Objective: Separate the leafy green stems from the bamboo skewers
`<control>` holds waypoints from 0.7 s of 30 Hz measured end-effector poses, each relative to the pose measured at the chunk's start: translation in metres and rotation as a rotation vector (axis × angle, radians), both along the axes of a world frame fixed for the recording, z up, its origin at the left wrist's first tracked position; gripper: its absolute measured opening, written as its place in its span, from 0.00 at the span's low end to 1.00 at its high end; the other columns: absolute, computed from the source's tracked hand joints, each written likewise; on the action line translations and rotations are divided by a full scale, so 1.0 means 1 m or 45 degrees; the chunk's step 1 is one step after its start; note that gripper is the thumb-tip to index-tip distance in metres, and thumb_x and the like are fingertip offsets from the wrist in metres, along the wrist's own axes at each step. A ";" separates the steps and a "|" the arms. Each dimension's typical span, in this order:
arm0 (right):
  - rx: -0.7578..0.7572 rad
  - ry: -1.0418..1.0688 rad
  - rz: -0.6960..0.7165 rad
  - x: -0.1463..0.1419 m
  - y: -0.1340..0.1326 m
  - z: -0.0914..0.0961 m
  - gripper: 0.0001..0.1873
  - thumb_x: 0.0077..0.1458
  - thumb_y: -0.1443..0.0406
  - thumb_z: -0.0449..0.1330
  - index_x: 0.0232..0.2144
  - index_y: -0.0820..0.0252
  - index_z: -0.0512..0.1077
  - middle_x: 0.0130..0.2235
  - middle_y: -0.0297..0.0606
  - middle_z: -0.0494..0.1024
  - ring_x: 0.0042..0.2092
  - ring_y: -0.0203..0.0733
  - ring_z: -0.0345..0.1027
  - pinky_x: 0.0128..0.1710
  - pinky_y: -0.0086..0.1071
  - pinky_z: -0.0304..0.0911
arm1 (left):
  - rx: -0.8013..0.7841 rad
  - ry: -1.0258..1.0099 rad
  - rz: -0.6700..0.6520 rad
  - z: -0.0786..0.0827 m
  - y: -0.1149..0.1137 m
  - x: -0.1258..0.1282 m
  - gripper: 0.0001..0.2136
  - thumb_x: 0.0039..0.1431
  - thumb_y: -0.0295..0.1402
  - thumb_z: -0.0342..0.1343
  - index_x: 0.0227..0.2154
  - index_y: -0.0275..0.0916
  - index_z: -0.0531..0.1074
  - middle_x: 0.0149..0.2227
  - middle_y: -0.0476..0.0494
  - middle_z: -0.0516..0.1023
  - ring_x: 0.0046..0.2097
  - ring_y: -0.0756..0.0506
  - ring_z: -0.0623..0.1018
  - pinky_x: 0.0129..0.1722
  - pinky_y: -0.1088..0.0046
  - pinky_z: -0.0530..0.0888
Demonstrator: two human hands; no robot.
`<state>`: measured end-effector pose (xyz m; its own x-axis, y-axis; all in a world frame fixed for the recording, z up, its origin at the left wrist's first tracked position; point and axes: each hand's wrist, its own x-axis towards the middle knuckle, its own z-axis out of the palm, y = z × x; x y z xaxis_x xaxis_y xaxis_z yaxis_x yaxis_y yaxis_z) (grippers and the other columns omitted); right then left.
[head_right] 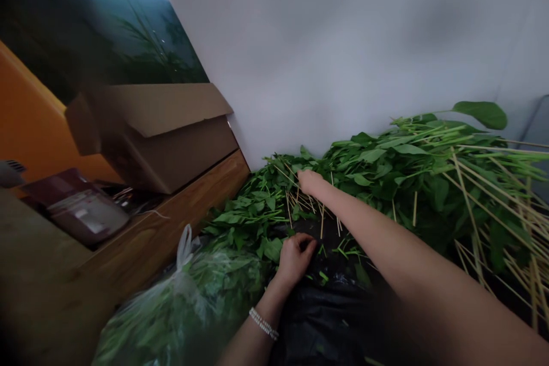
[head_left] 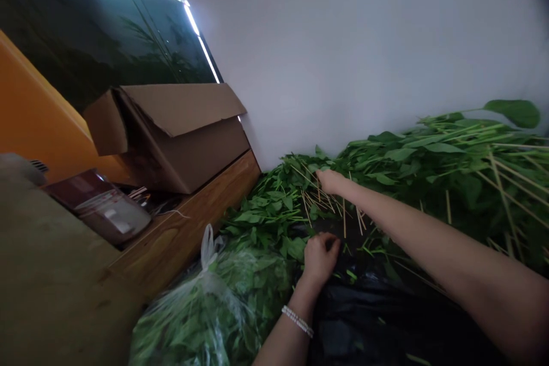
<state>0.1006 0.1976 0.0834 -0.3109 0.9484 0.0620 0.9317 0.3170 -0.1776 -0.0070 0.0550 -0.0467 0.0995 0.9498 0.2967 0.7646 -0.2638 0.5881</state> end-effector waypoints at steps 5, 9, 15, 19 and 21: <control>0.178 -0.011 0.202 -0.021 -0.027 0.044 0.16 0.59 0.66 0.54 0.49 0.68 0.69 0.51 0.56 0.71 0.53 0.52 0.65 0.50 0.42 0.61 | -0.002 0.018 0.009 0.000 -0.002 0.001 0.09 0.58 0.35 0.52 0.34 0.42 0.78 0.33 0.48 0.80 0.35 0.47 0.77 0.37 0.74 0.70; 0.134 -0.008 0.561 -0.072 -0.055 0.038 0.16 0.50 0.69 0.59 0.44 0.63 0.73 0.47 0.49 0.76 0.50 0.49 0.69 0.46 0.33 0.63 | -0.001 -0.009 -0.005 0.001 -0.003 0.000 0.10 0.58 0.34 0.51 0.35 0.41 0.78 0.35 0.47 0.80 0.36 0.46 0.77 0.38 0.72 0.71; -0.055 -0.088 0.727 -0.123 -0.057 -0.024 0.41 0.31 0.66 0.71 0.52 0.65 0.68 0.52 0.51 0.72 0.50 0.53 0.70 0.45 0.34 0.66 | -0.067 -0.103 -0.016 0.004 -0.005 0.000 0.16 0.56 0.32 0.52 0.46 0.38 0.74 0.44 0.40 0.80 0.43 0.39 0.78 0.42 0.67 0.72; -0.060 -0.070 0.648 -0.134 -0.035 -0.044 0.54 0.31 0.61 0.74 0.60 0.67 0.57 0.56 0.54 0.67 0.56 0.55 0.63 0.52 0.39 0.63 | -0.143 -0.070 0.038 0.006 -0.007 -0.001 0.17 0.56 0.33 0.52 0.48 0.35 0.73 0.45 0.35 0.79 0.46 0.35 0.76 0.43 0.63 0.72; -0.057 -0.059 0.585 -0.139 -0.025 -0.049 0.43 0.42 0.58 0.70 0.58 0.65 0.59 0.56 0.52 0.67 0.54 0.51 0.64 0.52 0.42 0.63 | -0.184 -0.035 0.059 0.007 -0.008 -0.002 0.15 0.55 0.34 0.52 0.43 0.34 0.76 0.43 0.34 0.79 0.45 0.35 0.76 0.44 0.63 0.72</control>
